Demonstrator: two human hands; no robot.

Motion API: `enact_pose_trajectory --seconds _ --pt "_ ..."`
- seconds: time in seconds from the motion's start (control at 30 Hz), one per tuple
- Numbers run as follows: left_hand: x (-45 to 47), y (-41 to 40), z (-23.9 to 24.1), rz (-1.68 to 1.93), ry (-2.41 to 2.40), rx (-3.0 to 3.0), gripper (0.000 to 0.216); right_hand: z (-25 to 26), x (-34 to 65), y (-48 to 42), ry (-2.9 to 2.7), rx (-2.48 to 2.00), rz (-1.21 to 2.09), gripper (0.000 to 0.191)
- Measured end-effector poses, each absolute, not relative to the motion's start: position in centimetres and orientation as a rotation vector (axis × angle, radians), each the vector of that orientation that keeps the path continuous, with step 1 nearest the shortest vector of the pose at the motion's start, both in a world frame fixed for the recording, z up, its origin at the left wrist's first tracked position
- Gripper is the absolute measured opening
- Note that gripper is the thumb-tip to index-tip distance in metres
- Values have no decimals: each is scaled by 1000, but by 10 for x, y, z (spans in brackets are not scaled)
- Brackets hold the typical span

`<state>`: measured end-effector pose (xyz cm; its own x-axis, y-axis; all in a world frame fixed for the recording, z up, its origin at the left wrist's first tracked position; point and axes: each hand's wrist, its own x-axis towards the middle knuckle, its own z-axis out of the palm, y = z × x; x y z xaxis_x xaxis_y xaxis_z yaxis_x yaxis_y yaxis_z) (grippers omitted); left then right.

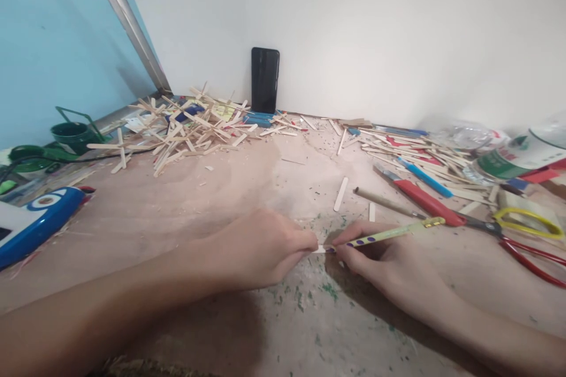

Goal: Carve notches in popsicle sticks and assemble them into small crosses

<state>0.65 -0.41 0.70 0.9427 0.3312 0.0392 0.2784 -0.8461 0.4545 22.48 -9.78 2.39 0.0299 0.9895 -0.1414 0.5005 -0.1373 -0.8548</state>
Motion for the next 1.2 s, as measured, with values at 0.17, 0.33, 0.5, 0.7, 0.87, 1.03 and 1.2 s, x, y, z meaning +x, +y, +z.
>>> enact_pose_trajectory --seconds 0.17,0.33,0.5,0.7,0.87,1.03,1.2 --pt "6 -4 6 169 426 2646 20 22 224 -98 -1498 -1709 1061 15" --pt "6 -4 6 163 431 2658 17 22 225 -99 -1489 -1714 997 15" --pt "7 -4 7 148 427 2674 17 22 225 -98 -1507 -1711 954 16" --pt "6 -5 8 132 438 2685 17 20 227 -98 -1480 -1721 943 16" --pt "6 -5 7 157 429 2685 19 21 228 -98 -1490 -1729 938 15" --pt "7 -5 8 136 441 2677 19 22 228 -98 -1471 -1748 942 14" --pt "7 -5 10 140 437 2676 19 18 229 -101 -1405 -1746 924 16"
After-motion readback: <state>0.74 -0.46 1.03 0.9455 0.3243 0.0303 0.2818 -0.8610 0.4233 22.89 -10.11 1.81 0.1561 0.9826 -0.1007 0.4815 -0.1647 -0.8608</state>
